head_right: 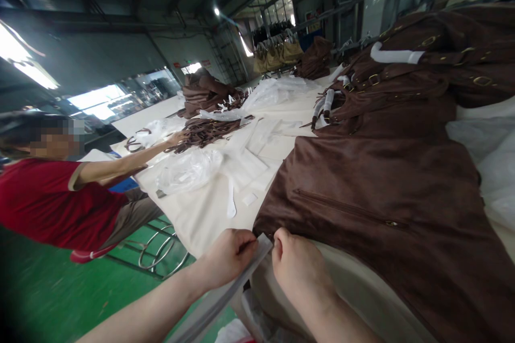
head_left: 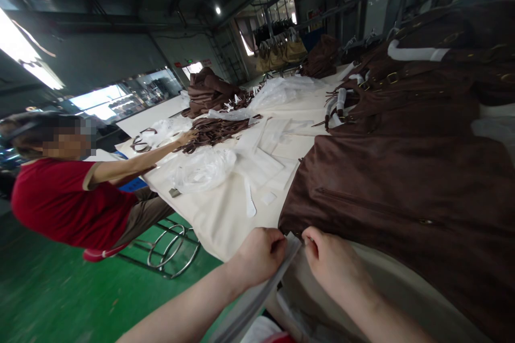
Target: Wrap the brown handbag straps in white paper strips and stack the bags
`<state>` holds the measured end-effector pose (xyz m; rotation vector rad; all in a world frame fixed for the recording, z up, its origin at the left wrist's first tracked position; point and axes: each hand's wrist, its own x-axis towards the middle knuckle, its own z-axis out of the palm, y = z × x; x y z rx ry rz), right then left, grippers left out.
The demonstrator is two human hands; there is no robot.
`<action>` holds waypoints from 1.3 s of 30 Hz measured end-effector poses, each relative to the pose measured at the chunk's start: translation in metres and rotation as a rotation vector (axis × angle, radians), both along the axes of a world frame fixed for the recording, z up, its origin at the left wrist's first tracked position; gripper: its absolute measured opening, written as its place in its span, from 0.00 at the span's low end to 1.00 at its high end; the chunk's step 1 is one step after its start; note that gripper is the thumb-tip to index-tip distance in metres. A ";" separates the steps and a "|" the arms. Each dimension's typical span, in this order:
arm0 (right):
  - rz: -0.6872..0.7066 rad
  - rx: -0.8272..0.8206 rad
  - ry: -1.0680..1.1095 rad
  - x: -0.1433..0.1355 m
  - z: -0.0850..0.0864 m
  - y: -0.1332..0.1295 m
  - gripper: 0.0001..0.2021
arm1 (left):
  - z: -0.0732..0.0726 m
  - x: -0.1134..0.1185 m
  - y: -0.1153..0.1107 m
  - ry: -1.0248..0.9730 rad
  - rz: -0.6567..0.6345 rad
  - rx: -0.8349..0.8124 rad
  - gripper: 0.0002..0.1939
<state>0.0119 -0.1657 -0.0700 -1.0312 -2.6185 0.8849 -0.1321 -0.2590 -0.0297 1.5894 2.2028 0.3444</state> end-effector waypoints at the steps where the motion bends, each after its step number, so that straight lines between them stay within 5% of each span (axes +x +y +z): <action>1: 0.005 0.008 0.006 0.000 0.001 0.001 0.11 | -0.001 0.000 0.000 -0.003 -0.002 0.012 0.10; 12: -0.022 0.030 0.020 0.001 0.001 0.000 0.11 | -0.012 -0.001 0.000 -0.003 0.010 0.133 0.11; 19: -0.038 -0.140 0.145 0.000 -0.002 0.005 0.12 | -0.014 0.001 0.004 0.008 0.041 0.139 0.12; 28: -0.089 -0.795 0.278 -0.012 -0.021 0.002 0.12 | -0.017 -0.002 0.001 -0.086 0.010 0.140 0.11; 39: -0.098 -0.490 0.102 -0.005 -0.005 0.007 0.13 | -0.023 0.000 0.007 -0.130 0.094 0.136 0.12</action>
